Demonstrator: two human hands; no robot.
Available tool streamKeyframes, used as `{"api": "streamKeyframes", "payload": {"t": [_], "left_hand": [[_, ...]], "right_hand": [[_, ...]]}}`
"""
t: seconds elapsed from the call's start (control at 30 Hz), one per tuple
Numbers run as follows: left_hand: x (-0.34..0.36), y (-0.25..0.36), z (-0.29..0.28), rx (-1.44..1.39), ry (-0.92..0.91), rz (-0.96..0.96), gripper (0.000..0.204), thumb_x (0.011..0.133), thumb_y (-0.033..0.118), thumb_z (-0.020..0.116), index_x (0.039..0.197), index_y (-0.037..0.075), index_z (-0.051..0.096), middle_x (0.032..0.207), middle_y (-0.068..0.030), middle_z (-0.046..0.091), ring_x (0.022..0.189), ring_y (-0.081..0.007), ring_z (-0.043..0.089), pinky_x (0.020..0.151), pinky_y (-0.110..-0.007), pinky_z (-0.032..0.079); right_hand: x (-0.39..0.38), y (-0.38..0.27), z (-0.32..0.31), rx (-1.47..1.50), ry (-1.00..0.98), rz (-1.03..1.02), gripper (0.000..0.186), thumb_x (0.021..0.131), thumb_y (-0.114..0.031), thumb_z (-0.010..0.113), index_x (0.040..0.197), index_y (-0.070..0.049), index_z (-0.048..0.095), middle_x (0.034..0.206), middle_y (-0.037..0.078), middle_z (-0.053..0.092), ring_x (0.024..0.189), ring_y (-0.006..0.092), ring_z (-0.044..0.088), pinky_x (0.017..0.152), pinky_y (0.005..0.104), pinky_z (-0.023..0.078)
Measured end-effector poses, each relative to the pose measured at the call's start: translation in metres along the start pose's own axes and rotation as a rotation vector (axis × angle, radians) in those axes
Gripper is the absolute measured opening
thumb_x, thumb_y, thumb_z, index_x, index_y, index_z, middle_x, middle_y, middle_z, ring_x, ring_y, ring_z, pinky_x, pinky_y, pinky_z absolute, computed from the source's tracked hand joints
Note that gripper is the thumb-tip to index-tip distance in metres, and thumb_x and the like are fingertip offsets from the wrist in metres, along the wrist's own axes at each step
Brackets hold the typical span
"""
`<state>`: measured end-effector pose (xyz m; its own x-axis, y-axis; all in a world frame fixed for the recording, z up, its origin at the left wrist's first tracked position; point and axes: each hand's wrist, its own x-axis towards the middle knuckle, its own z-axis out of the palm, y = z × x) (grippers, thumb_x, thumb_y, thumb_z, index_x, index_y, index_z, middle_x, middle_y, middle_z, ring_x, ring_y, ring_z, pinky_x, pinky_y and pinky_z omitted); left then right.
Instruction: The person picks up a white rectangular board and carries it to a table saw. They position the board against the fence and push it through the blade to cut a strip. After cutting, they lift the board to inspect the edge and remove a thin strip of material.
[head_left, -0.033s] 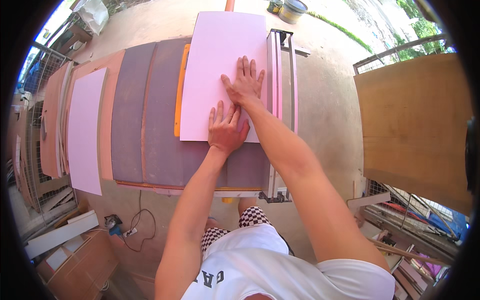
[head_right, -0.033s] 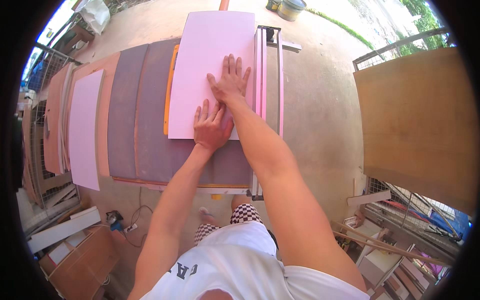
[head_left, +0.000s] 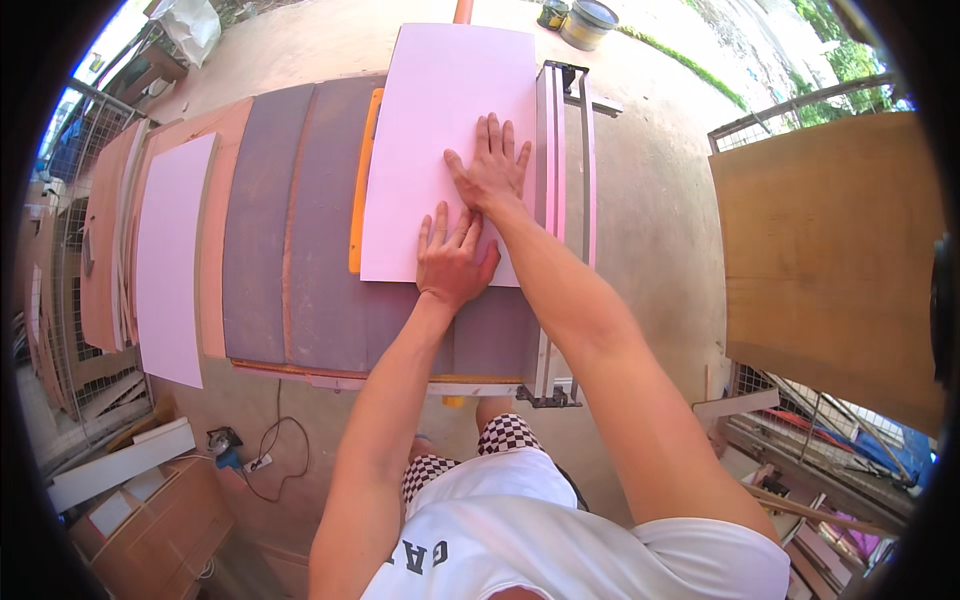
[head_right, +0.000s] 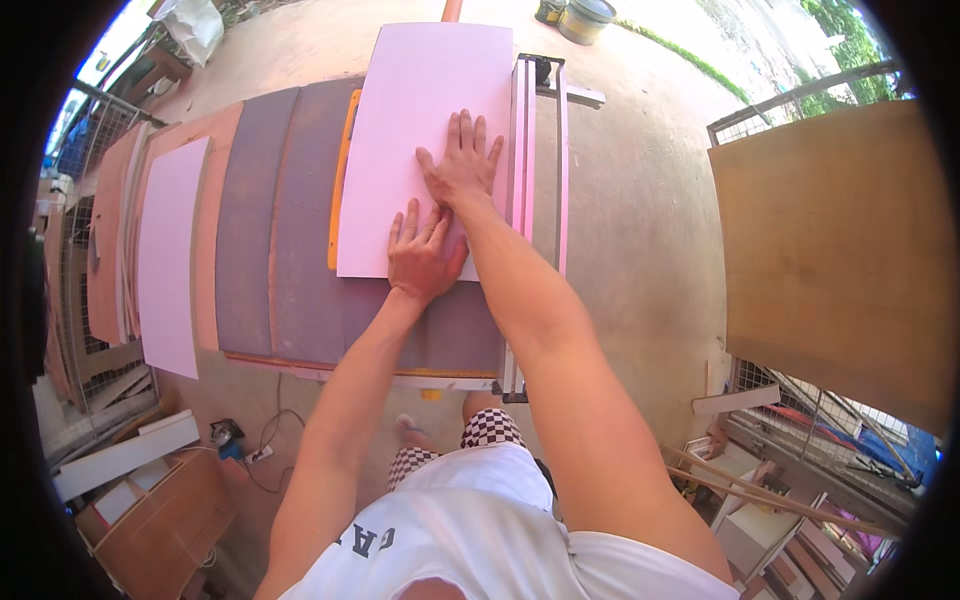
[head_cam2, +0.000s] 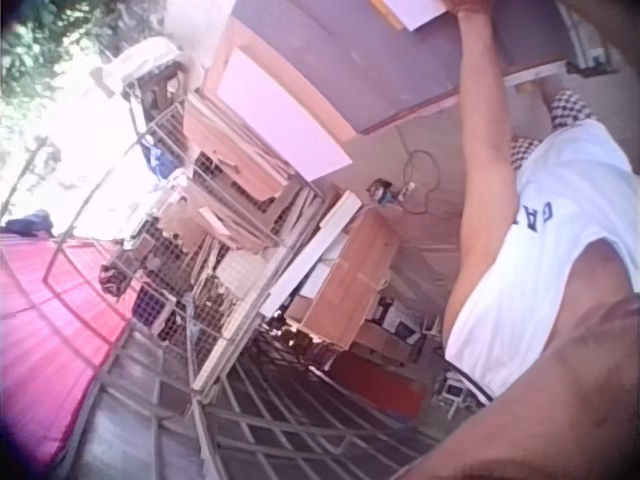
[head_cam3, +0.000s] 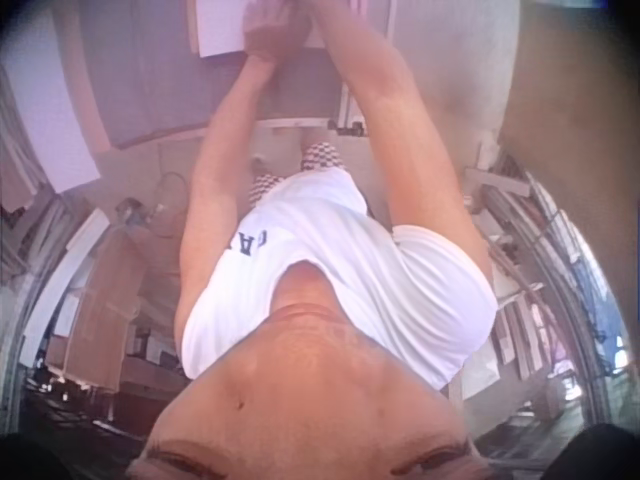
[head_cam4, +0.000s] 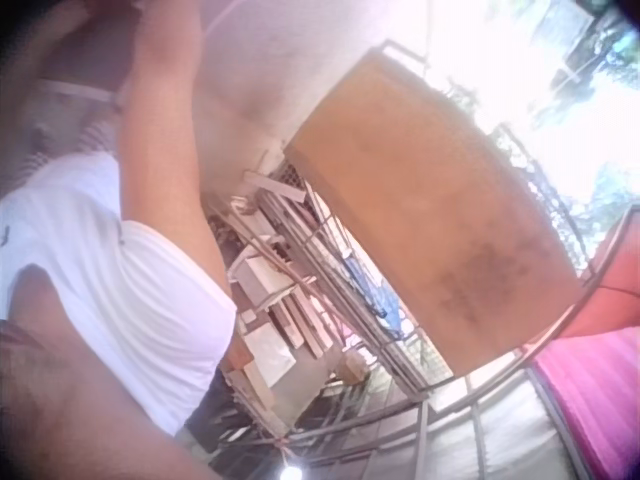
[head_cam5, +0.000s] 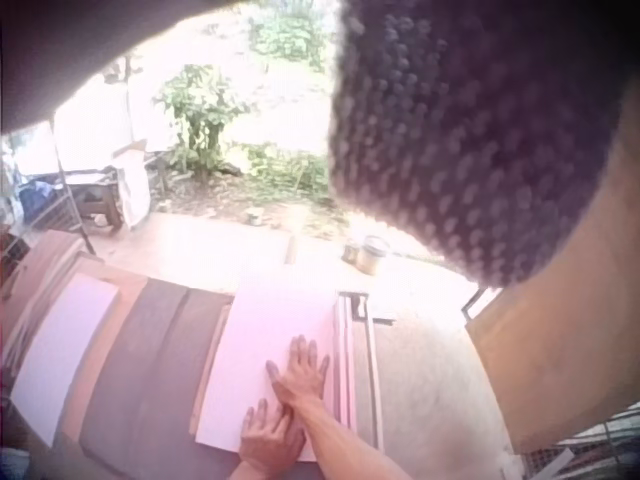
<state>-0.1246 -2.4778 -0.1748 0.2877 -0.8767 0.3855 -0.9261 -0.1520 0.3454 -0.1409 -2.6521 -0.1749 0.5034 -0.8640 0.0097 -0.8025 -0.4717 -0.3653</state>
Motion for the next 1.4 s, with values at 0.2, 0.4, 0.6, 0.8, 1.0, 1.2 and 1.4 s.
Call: {"api": "streamKeyframes", "payload": {"t": [0.2, 0.4, 0.6, 0.8, 1.0, 1.2, 1.4], "left_hand": [[0.015, -0.005, 0.005, 0.007, 0.012, 0.019, 0.053, 0.094, 0.039, 0.073, 0.136, 0.006, 0.075, 0.145, -0.0143, 0.072, 0.143, -0.0482, 0.058, 0.122, -0.062, 0.040], [0.026, -0.007, 0.012, 0.011, 0.026, 0.008, 0.055, 0.095, 0.041, 0.072, 0.138, 0.006, 0.074, 0.145, -0.0130, 0.072, 0.144, -0.0474, 0.057, 0.122, -0.062, 0.039], [0.032, -0.011, 0.013, 0.016, 0.024, 0.012, 0.057, 0.095, 0.042, 0.072, 0.139, 0.006, 0.074, 0.148, -0.0127, 0.070, 0.143, -0.0475, 0.058, 0.121, -0.062, 0.040], [0.041, -0.012, 0.015, 0.024, 0.040, 0.015, 0.057, 0.094, 0.044, 0.071, 0.137, 0.007, 0.075, 0.148, -0.0122, 0.070, 0.144, -0.0472, 0.057, 0.123, -0.062, 0.039], [0.046, -0.013, 0.017, 0.012, 0.039, 0.007, 0.057, 0.094, 0.043, 0.073, 0.138, 0.007, 0.075, 0.151, -0.0110, 0.068, 0.143, -0.0479, 0.058, 0.121, -0.063, 0.040], [0.049, -0.017, 0.023, 0.014, 0.060, -0.012, 0.058, 0.092, 0.045, 0.074, 0.137, 0.007, 0.076, 0.149, -0.0109, 0.070, 0.144, -0.0467, 0.057, 0.121, -0.063, 0.040], [0.055, -0.020, 0.027, -0.009, 0.069, -0.021, 0.059, 0.091, 0.047, 0.073, 0.135, 0.007, 0.076, 0.149, -0.0124, 0.069, 0.146, -0.0463, 0.056, 0.124, -0.063, 0.036]], "right_hand": [[0.019, 0.004, 0.003, 0.015, 0.020, -0.012, 0.098, 0.103, -0.068, 0.046, 0.174, -0.005, 0.020, 0.183, 0.011, 0.017, 0.170, 0.0325, 0.006, 0.135, 0.0609, -0.001], [0.032, 0.007, 0.006, 0.003, 0.034, -0.024, 0.098, 0.103, -0.069, 0.046, 0.174, -0.006, 0.022, 0.183, 0.011, 0.018, 0.170, 0.0330, 0.008, 0.134, 0.0620, 0.000], [0.041, 0.006, 0.007, -0.009, 0.024, -0.018, 0.098, 0.104, -0.069, 0.044, 0.175, -0.006, 0.019, 0.183, 0.010, 0.017, 0.170, 0.0315, 0.005, 0.135, 0.0614, -0.002], [0.049, 0.008, 0.005, -0.013, 0.009, -0.012, 0.098, 0.104, -0.070, 0.042, 0.175, -0.007, 0.019, 0.184, 0.010, 0.017, 0.170, 0.0313, 0.005, 0.134, 0.0615, -0.003], [0.057, 0.009, 0.007, -0.039, 0.033, -0.012, 0.099, 0.103, -0.072, 0.043, 0.175, -0.008, 0.021, 0.183, 0.009, 0.018, 0.170, 0.0314, 0.008, 0.135, 0.0614, 0.001], [0.064, 0.010, 0.007, 0.000, 0.035, -0.040, 0.099, 0.103, -0.070, 0.044, 0.175, -0.006, 0.021, 0.183, 0.011, 0.018, 0.170, 0.0332, 0.009, 0.134, 0.0623, -0.001], [0.071, 0.010, 0.007, -0.008, 0.041, -0.051, 0.099, 0.103, -0.070, 0.044, 0.174, -0.006, 0.021, 0.183, 0.011, 0.019, 0.170, 0.0331, 0.009, 0.134, 0.0626, 0.000]]}}
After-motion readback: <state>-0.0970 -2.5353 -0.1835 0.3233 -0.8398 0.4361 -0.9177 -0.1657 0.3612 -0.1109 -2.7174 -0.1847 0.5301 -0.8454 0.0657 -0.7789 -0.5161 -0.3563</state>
